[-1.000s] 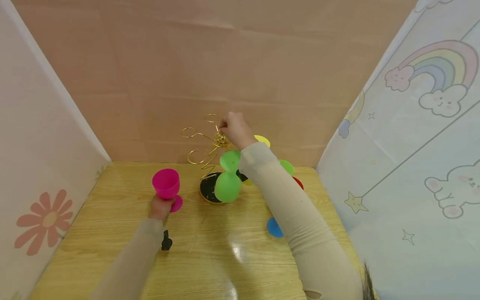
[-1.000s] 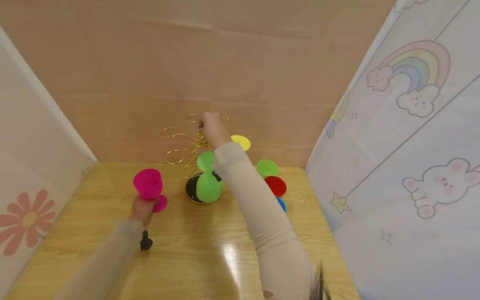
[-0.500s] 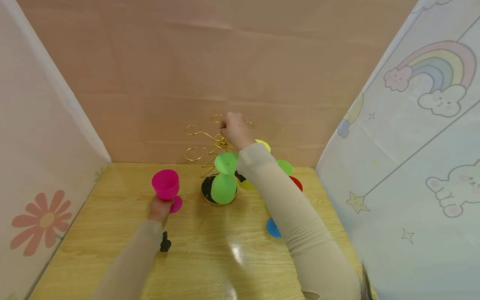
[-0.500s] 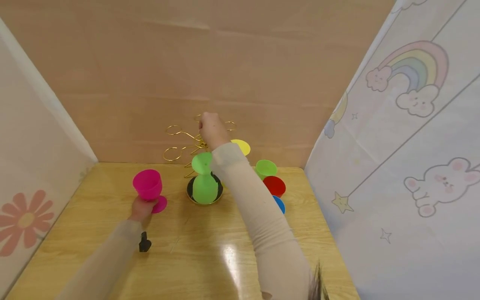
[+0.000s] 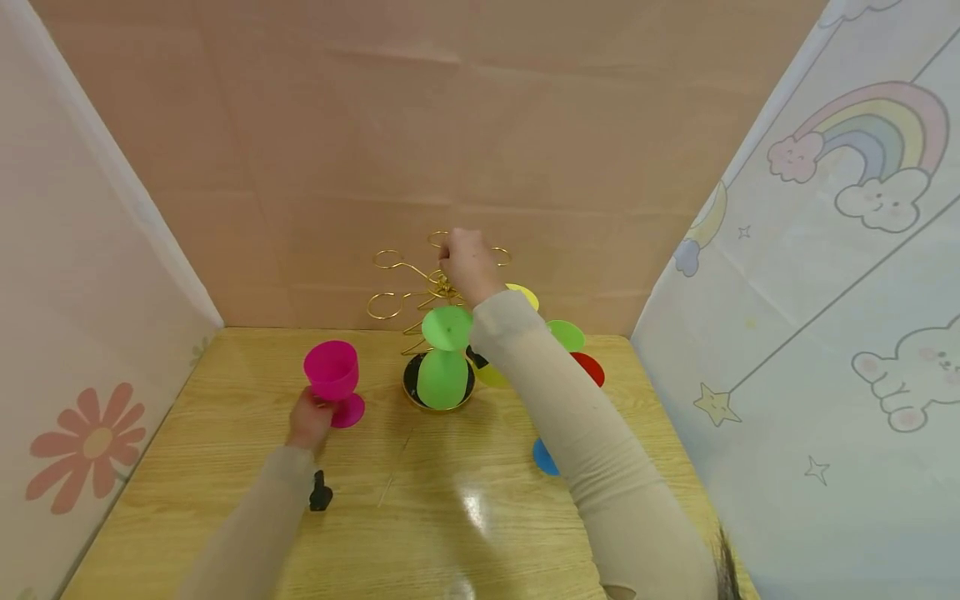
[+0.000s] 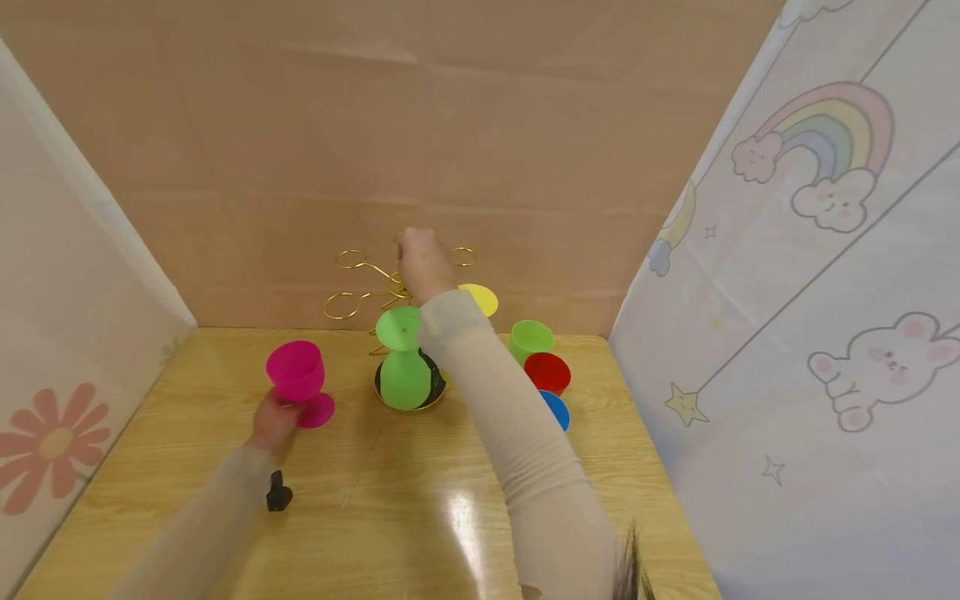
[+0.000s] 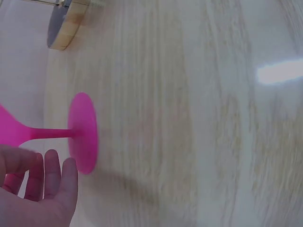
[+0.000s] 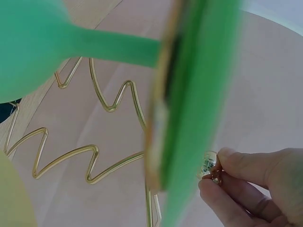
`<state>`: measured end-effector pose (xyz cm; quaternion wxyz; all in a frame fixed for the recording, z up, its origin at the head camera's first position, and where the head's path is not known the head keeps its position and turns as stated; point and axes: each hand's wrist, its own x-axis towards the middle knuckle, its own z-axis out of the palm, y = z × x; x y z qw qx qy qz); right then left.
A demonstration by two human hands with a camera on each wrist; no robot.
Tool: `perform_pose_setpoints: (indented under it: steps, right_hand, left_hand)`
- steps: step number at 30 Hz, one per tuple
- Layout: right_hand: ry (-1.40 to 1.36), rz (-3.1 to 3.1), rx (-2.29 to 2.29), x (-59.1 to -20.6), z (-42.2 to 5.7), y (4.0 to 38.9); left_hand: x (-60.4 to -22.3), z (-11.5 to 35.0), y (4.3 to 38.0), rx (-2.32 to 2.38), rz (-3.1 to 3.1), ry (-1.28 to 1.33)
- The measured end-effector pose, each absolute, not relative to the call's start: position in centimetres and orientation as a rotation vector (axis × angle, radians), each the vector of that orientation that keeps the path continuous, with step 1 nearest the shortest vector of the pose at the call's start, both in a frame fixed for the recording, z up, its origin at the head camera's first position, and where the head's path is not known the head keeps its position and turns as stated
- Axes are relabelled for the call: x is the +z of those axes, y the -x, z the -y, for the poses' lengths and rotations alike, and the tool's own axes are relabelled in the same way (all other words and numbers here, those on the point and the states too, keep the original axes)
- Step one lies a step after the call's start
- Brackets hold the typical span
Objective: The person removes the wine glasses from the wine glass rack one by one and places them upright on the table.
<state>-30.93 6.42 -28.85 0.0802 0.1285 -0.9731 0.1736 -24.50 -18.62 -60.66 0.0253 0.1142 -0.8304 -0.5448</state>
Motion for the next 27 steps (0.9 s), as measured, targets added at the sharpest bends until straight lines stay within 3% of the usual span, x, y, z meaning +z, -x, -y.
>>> perform_pose_setpoints:
  steps: [12,19,27]
  right_hand:
    - [-0.417,2.863,0.692,-29.0,-6.9,30.3]
    - [-0.462,2.843,0.717,-29.4,-7.5,30.5]
    - [-0.549,2.885,0.961,-28.9,-9.1,30.4]
  left_hand:
    - [-55.1,20.7,24.4,-1.581,2.400,-0.328]
    - [-49.8,21.1,25.5,-1.463,2.281,-0.164]
    - [-42.8,18.2,27.0,-1.417,2.154,0.158]
